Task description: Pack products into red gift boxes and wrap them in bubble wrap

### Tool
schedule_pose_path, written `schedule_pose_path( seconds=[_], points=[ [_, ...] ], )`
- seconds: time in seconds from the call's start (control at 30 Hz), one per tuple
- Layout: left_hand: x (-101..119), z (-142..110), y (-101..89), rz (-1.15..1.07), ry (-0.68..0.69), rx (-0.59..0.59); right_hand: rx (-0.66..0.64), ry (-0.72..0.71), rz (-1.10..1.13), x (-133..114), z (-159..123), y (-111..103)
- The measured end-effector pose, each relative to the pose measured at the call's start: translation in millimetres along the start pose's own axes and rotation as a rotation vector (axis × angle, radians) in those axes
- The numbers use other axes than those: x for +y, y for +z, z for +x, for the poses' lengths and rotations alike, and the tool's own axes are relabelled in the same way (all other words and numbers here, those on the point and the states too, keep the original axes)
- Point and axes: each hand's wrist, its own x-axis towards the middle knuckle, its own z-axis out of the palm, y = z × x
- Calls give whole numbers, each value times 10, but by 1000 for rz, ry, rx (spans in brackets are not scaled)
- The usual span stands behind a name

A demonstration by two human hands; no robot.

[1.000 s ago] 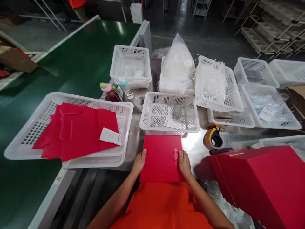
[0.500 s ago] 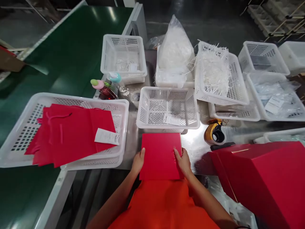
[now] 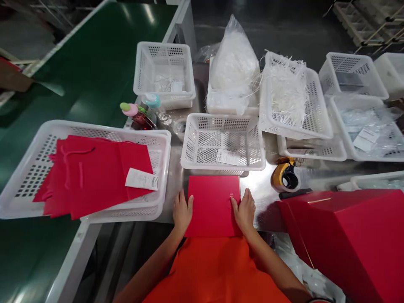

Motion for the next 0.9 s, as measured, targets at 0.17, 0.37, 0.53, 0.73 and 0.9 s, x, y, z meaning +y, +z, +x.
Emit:
schedule_pose_path(
  seconds=[0.17,0.37,0.53,0.73,0.9],
  points=[
    [218,-57,50,367,602,47,-202,-708,-343,-243,96,-63],
    [225,-2,172,531,720,-34,-279,-838,-465,-233,218,67],
    [230,-7,180,550,720,-41,-297,-844,-475,-186,231,95],
    [206,19,200,557,705,-73,-299,-844,-475,-207,227,124],
    [179,15,230,588,707,-79,-291,-838,-488,-201,207,147]
  ],
)
